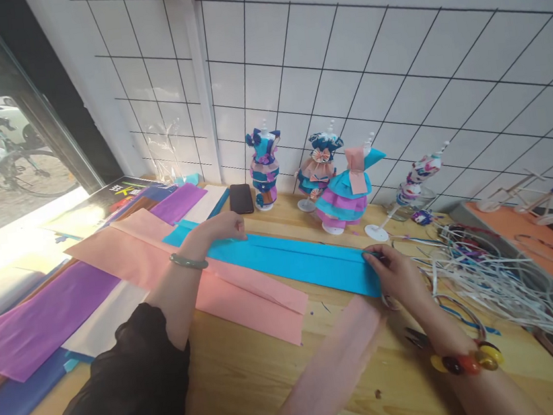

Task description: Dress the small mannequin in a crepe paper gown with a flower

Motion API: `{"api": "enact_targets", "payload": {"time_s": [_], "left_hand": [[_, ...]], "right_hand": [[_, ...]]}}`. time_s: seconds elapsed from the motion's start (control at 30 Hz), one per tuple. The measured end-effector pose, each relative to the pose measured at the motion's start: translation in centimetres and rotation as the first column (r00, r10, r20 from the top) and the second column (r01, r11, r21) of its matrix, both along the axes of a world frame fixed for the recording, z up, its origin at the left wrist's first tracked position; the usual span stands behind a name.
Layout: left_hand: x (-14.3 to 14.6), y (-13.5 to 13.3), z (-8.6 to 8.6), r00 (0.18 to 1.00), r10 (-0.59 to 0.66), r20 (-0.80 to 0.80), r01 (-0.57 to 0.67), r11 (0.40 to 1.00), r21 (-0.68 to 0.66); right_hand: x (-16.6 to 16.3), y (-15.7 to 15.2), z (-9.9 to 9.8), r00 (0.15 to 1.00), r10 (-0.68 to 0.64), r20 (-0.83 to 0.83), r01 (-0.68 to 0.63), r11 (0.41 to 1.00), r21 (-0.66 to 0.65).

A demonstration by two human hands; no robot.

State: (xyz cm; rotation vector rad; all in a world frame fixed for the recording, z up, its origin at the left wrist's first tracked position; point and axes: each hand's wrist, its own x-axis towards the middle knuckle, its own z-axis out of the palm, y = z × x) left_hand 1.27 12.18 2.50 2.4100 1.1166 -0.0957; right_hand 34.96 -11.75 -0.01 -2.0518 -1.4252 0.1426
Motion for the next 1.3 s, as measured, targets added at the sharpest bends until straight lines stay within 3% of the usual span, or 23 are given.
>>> {"api": "enact_targets", "payload": {"time_s": [0.3, 0.73, 1.13, 1.3], "left_hand": [[-0.5, 0.4, 0.4, 1.000, -0.013, -0.005, 0.012, 0.998, -0.057], [-2.6, 0.9, 0.3, 1.000, -0.003, 0.025, 0.005, 0.997, -0.081], [-2.4, 1.2, -0.1, 0.999, 0.043, 0.009, -0.042, 0.996, -0.080], [-2.3, 1.0, -0.1, 0.998, 0.056, -0.002, -0.056, 0.997, -0.058]], "right_hand": [[4.4, -0.5, -1.3, 0.999, -0.054, 0.009, 0.054, 0.997, -0.059], [3.4, -0.7, -1.2, 0.996, -0.088, 0.019, 0.088, 0.995, -0.047], [3.7, -0.6, -1.9, 0.990, -0.131, -0.061, 0.132, 0.991, 0.010], [3.5, -0.5, -1.6, 0.985, -0.173, -0.030, 0.172, 0.985, -0.027]]}}
